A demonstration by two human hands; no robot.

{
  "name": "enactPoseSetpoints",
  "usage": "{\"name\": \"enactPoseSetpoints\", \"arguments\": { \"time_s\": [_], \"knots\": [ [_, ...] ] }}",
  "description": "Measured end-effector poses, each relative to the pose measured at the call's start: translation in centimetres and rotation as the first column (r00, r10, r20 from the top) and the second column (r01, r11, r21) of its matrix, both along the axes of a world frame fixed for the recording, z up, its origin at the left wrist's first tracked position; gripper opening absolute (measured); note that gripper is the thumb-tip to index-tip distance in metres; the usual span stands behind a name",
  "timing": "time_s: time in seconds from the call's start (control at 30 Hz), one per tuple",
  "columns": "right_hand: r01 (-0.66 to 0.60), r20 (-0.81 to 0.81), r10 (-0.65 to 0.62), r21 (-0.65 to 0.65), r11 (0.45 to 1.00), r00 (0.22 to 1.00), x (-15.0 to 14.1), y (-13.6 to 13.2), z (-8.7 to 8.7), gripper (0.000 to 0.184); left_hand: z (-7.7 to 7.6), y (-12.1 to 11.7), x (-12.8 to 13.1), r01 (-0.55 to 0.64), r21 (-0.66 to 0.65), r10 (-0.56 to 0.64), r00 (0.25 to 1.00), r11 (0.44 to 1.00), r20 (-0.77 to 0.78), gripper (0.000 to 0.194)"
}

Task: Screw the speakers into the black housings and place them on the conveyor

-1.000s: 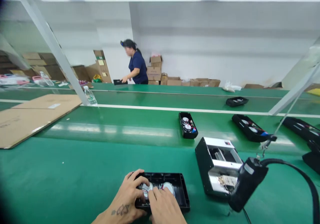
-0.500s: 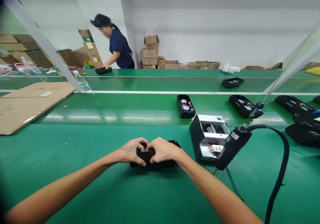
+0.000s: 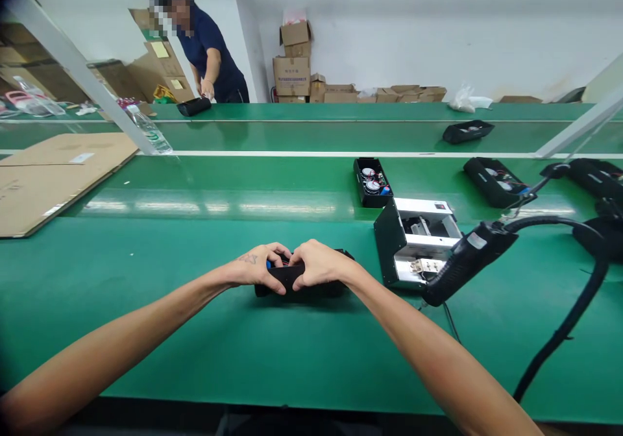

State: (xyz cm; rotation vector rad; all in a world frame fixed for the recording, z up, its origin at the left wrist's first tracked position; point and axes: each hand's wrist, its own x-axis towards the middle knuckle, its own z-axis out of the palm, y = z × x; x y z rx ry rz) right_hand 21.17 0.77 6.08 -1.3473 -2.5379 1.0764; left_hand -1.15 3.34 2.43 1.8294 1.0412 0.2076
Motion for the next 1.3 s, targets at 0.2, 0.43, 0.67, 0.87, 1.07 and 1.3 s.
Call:
{"name": "enactPoseSetpoints", "arguments": {
  "time_s": [0.2,0.43,0.67,0.87,1.07,1.3],
  "knots": [
    [0.004,0.018,-0.002,-0.113,0.994,1.000,0.0,1.2,0.5,0.023,0.3,0.4,0.0,0.004,-0.050,-0.005,1.000,0.999,-0.012,0.047],
    [0.002,0.008,-0.001,-0.113,0.994,1.000,-0.2,0.8,0.6,0.023,0.6,0.2,0.3,-0.008,-0.081,0.008,1.000,0.997,-0.004,0.043],
    [0.061,0.009,-0.061,0.012,0.998,0.998,-1.2,0.1,0.2,0.027,0.4,0.1,0.5,-0.058,-0.111,0.059,0.998,0.992,0.006,0.043],
    [0.027,-0.063,-0.028,-0.014,1.000,0.998,-1.3,1.0,-0.5,0.026,0.3,0.6,0.7,-0.062,-0.131,0.064,0.998,0.989,0.011,0.043],
    [0.001,0.058,-0.005,0.056,0.998,0.998,-1.1,0.0,0.1,0.023,0.4,0.1,0.6,-0.057,-0.118,0.059,0.998,0.991,0.016,0.043],
    [0.087,0.136,-0.100,0.100,0.991,0.986,-1.3,-1.2,-0.1,0.028,0.4,0.0,0.3,-0.026,-0.118,0.029,0.999,0.993,0.029,0.041]
  ]
}}
